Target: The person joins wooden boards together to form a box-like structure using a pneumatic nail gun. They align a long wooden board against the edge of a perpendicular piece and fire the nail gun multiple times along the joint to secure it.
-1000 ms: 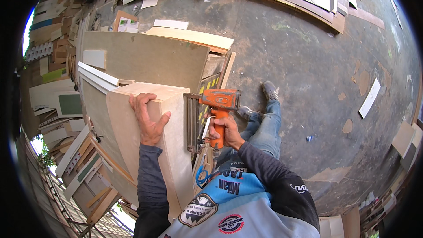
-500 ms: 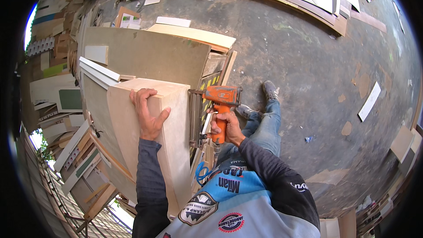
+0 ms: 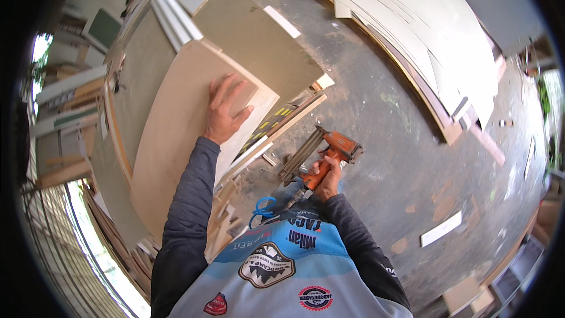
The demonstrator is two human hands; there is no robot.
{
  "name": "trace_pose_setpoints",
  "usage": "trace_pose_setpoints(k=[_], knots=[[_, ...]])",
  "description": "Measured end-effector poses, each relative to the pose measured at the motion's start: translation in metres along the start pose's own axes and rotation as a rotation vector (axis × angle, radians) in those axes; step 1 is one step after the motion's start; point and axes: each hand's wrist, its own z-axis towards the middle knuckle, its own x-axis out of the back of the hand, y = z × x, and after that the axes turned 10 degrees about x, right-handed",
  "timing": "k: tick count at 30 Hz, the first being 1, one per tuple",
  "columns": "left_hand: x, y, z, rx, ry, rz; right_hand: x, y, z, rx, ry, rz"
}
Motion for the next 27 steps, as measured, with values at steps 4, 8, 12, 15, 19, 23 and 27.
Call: trace_pose_setpoints(k=[4, 8, 12, 15, 19, 23, 27], knots=[[0.020, 0.010, -0.082, 0.215, -0.027, 0.110, 0.022, -0.014, 0.016, -0.007, 0.072, -0.033], [0.014, -0.003, -0.171, 0.274, 0.145, 0.292, 0.029, -0.019, 0.023, -0.051, 0.065, -0.119], [0.001, -0.005, -0.187, 0.265, 0.307, 0.285, 0.018, -0.020, 0.021, -0.010, 0.060, -0.226], [-0.004, -0.006, -0.182, 0.270, 0.321, 0.265, -0.004, -0.025, 0.005, 0.058, -0.022, -0.273], [-0.020, -0.013, -0.183, 0.264, 0.332, 0.257, -0.038, -0.023, -0.025, 0.230, -0.293, -0.358], [-0.035, -0.020, -0.184, 0.258, 0.276, 0.300, -0.083, -0.009, -0.063, 0.325, -0.585, -0.451], [-0.032, -0.006, -0.170, 0.289, 0.242, 0.236, -0.101, 0.019, -0.078, 0.373, -0.724, -0.491]])
